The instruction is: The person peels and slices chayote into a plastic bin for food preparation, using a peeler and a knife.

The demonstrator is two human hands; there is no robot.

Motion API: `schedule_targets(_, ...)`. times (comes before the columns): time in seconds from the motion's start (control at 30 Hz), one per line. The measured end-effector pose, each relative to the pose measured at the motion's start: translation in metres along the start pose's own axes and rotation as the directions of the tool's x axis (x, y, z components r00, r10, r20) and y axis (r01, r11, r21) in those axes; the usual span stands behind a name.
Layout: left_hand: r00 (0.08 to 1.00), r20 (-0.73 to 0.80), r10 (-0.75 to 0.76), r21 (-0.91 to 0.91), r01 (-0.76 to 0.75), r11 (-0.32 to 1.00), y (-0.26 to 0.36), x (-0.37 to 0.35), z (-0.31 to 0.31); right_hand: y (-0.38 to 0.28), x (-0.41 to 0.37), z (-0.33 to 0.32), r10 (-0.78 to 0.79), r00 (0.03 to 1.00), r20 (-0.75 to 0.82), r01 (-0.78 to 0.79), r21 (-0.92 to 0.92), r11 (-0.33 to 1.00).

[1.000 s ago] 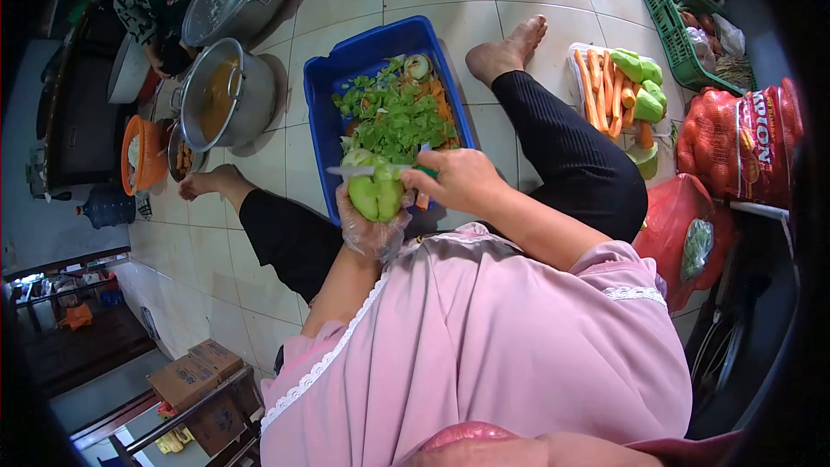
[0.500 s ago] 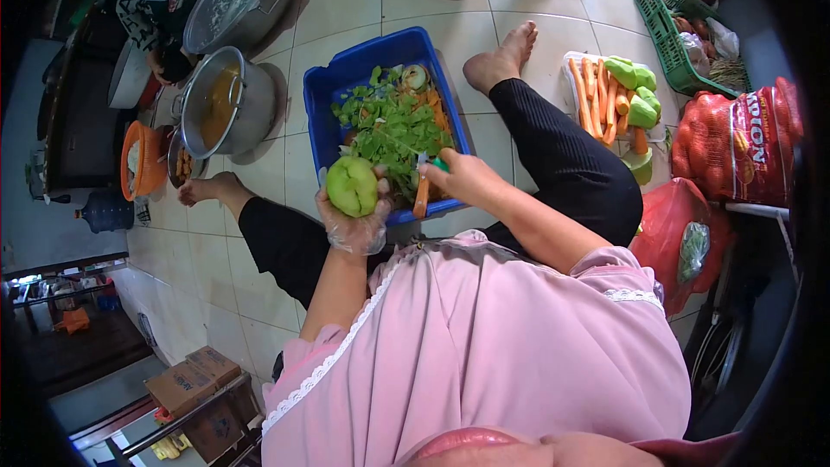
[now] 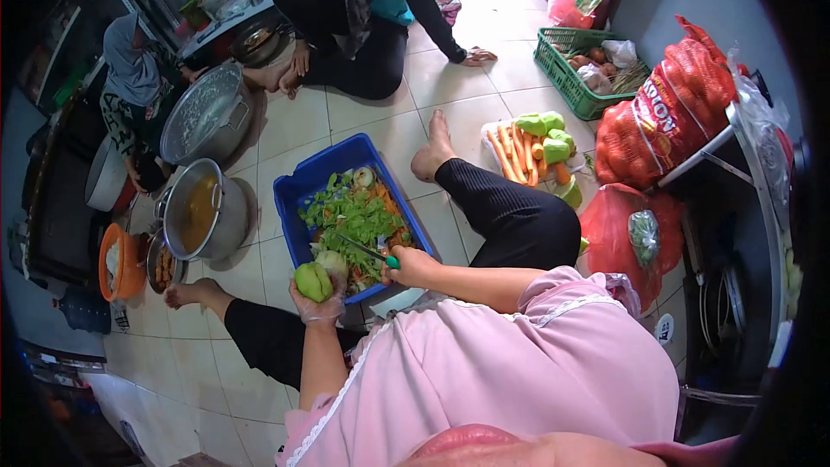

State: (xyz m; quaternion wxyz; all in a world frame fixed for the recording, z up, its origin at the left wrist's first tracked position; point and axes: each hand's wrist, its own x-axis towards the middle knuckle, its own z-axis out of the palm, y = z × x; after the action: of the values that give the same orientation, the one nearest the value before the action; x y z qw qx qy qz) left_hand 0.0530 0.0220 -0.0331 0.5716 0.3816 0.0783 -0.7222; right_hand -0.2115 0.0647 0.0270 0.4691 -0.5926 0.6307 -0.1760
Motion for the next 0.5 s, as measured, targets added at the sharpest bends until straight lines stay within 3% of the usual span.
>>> schedule_targets(0.23,0.997,-0.064,-0.047,0.232,0.061,0.971,-0.010,-0.033,0.012,0.007,-0.011,0.008,0.010,0.991,-0.130,-0.024,-0.112,0.993)
schedule_targets(0.37,0.989,0.116,-0.096,-0.021,0.099,0.995,-0.012,-0.044,-0.015,0.024,-0.013,0.021,-0.073,0.978,-0.196,0.048,-0.125,0.991)
schedule_targets(0.5,0.982,0.190,0.023,-0.131,0.003,0.991,-0.016,-0.047,-0.030,0.023,-0.016,0.027,-0.115,0.950,-0.291,0.079,-0.131,0.988)
